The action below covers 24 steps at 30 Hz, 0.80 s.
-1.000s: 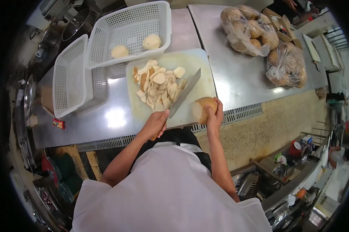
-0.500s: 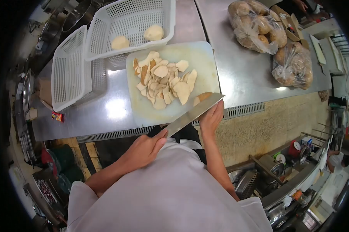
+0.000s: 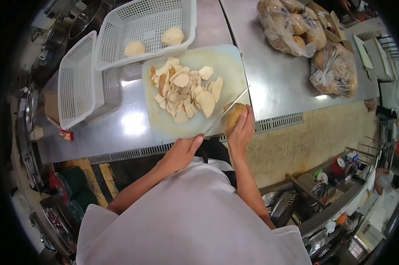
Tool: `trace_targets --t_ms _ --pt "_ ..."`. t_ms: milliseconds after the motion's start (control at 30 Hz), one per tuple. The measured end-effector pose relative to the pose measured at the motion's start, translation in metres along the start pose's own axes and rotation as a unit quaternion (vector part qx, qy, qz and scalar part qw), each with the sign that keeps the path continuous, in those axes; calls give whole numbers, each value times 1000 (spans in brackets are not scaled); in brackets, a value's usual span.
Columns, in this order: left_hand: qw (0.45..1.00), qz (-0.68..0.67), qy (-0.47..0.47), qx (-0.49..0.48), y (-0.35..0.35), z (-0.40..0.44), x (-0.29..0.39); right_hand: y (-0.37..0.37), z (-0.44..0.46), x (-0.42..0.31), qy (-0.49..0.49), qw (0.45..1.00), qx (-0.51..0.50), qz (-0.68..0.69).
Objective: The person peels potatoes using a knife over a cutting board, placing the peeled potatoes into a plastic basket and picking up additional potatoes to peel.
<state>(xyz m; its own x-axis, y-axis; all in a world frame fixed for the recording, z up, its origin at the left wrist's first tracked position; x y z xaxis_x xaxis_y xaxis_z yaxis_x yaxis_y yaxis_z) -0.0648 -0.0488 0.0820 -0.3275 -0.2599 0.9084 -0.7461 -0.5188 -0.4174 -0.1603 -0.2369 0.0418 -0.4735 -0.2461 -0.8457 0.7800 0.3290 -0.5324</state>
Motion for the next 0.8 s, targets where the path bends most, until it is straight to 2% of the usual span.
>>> trace_targets --t_ms 33,67,100,167,233,267,300,333,367,433,467,533,567,633,733,800 --pt "984 -41 -149 -93 5 16 -3 1 4 3 -1 1000 -8 14" --pt "935 -81 -294 -181 11 26 -6 0 4 4 -6 1000 -8 16" --pt "937 -81 -289 -176 18 38 -17 0 3 4 -34 999 -22 14" --pt "924 -168 -311 -147 39 53 -51 -2 1 12 -66 997 -39 9" --pt "925 -161 -304 -159 28 53 -46 -2 -1 18 -28 985 -69 155" --pt "928 -146 -295 -176 20 53 -44 -1 -1 20 -31 985 -73 156" --pt "928 -146 -295 -176 12 46 -39 -4 -3 11 44 981 -77 173" --pt "967 -88 -192 -143 2 33 -26 -6 -8 9 122 972 -78 187" --pt "990 -27 -85 -106 -9 19 -12 -4 -10 13 124 972 -76 187" --pt "996 34 -36 -76 -28 -18 9 -2 -16 25 74 997 -36 7" --pt "995 35 -42 -78 -43 -31 24 -1 -18 27 78 996 -40 7" --pt "964 94 -155 -197 -63 -48 47 0 -17 29 59 998 -32 -1" --pt "963 95 -156 -199 -64 -52 50 0 -19 31 62 998 -32 -1" --pt "940 145 -188 -244 -65 -58 50 2 -23 29 -24 991 -14 -130" --pt "957 131 -159 -205 -37 -30 37 5 -27 23 18 997 2 -81" --pt "991 60 -77 -96 0 1 10 7 -21 15 12 999 3 -33"
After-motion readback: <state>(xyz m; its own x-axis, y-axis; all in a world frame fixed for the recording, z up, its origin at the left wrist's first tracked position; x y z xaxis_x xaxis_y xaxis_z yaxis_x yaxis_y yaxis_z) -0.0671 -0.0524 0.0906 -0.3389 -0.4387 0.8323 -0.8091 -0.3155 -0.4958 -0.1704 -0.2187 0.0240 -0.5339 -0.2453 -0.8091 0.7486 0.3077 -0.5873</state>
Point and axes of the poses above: each hand's wrist, its own z-axis towards the middle knuckle, its own y-axis out of the palm, x = y × z, the point moved 3 cm from there along z, towards the middle knuckle, and after that the axes turned 2 degrees about -y, right-handed, at the moved point
